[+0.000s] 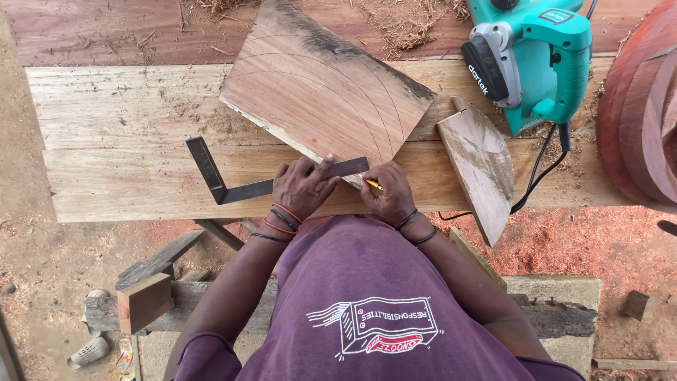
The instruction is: The recorder uses a pencil, an L-square ruler, and a wooden template to trace geometric patterns and curves onto a piece of wood on a workbench.
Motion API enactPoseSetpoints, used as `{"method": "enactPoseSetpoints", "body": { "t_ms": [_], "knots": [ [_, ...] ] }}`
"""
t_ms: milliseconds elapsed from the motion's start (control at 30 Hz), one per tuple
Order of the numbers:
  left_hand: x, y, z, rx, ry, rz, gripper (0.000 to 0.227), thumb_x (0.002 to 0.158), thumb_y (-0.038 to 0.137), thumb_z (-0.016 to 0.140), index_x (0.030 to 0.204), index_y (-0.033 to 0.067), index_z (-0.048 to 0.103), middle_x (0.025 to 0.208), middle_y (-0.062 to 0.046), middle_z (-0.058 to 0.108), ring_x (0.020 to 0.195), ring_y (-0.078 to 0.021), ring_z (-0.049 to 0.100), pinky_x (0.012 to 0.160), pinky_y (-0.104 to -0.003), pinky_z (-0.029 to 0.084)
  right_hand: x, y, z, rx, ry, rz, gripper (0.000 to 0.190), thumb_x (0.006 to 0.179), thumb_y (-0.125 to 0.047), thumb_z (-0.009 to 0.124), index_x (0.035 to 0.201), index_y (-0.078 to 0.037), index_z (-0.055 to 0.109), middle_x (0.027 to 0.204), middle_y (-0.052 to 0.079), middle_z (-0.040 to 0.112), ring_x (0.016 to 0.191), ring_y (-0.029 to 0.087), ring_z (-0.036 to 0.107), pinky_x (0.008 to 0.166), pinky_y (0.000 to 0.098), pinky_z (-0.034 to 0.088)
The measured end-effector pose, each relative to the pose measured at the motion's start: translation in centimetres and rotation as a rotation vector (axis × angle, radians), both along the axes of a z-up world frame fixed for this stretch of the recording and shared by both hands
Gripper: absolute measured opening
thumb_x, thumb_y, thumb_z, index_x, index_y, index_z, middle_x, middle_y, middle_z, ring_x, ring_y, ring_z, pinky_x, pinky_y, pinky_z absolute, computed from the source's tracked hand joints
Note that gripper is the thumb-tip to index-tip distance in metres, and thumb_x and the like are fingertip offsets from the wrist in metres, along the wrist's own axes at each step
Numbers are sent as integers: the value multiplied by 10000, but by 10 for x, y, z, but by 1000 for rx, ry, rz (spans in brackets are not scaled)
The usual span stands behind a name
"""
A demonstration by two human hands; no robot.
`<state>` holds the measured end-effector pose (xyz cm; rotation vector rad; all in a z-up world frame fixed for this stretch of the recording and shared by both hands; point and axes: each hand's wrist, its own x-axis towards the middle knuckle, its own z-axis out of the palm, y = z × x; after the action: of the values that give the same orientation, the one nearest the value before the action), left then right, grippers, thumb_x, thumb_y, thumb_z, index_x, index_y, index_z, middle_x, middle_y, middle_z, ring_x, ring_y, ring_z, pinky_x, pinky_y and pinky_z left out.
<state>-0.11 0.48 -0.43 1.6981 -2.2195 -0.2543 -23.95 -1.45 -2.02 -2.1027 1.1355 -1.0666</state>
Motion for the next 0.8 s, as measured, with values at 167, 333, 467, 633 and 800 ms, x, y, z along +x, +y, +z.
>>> {"method": "enactPoseSetpoints", "body": {
  "t_ms": [167,333,467,633,800],
  "knots": [
    [0,0,1,18,-3,1,531,948,564,682,1366,237,698,877,-15,565,781,-178,583,748,-376,424,0,-2,-2,-9,35,23,197,865,-58,764,970,-72,598,944,82,662,897,275,636,855,403,509],
    [1,0,-1,32,0,1,536,947,565,681,1369,235,695,877,-12,562,780,-174,578,752,-374,421,2,-2,2,14,35,11,187,865,-54,767,966,-76,611,928,69,663,883,260,637,844,394,511],
    [1,0,0,28,-5,-1,540,944,560,684,1373,232,695,880,-15,559,778,-176,575,754,-376,415,2,-2,1,8,21,13,185,871,-57,769,959,-76,607,927,65,663,881,257,639,840,390,513],
    [1,1,-2,14,-5,-2,537,948,556,684,1373,229,697,883,-15,554,785,-178,573,766,-376,413,2,-2,2,6,32,8,188,864,-61,771,956,-77,608,923,67,663,884,260,640,840,389,514],
    [1,1,-1,27,-6,1,528,954,560,678,1367,232,701,883,-16,552,784,-178,573,765,-375,411,1,-3,-3,40,23,21,196,858,-59,777,933,-77,596,897,62,655,865,259,628,837,389,502]
  ]
}}
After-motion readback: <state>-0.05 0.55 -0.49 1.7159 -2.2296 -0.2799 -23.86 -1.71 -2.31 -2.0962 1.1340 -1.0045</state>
